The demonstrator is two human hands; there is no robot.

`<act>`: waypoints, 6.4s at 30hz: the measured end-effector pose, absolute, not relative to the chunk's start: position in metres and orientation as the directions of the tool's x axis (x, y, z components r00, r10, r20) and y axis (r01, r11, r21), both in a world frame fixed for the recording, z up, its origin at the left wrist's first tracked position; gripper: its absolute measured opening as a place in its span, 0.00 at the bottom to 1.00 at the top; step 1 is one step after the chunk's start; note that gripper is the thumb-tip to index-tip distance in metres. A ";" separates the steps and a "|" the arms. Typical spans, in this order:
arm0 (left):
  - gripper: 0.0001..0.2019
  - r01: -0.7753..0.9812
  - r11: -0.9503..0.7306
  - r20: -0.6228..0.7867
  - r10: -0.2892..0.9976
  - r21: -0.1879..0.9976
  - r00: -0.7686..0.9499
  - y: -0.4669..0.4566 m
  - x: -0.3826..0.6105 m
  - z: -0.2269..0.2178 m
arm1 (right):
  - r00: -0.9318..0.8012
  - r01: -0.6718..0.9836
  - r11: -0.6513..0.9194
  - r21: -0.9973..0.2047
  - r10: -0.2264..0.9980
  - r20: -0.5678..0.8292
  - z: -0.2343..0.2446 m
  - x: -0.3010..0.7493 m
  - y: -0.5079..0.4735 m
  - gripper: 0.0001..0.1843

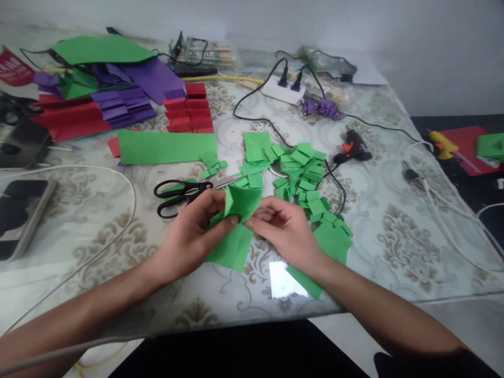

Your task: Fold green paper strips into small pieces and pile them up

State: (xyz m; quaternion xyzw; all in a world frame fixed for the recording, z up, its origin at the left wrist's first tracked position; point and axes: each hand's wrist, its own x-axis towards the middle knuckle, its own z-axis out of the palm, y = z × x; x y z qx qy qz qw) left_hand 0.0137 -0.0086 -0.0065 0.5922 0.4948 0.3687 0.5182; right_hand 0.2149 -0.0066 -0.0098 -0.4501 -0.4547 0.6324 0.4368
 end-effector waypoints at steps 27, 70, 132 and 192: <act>0.12 0.048 0.133 -0.142 0.935 0.990 0.324 0.000 0.017 -0.003 | -0.177 -0.183 -0.290 -0.939 0.950 -0.258 -0.010 0.213 -0.006 0.11; 0.05 0.667 -0.633 0.529 0.749 0.394 0.398 -0.012 0.013 -0.010 | -0.145 -0.128 -0.200 -0.971 0.973 -0.182 -0.010 0.211 -0.009 0.10; 0.10 0.581 -0.807 0.581 0.525 0.106 0.623 -0.011 -0.002 -0.011 | -0.092 -0.025 -0.104 -0.994 0.991 -0.101 0.000 0.214 -0.013 0.07; 0.07 0.327 -0.194 0.129 0.969 0.925 0.211 -0.005 0.015 0.000 | -0.237 -0.132 -0.043 -0.990 0.972 -0.011 -0.016 0.210 -0.018 0.15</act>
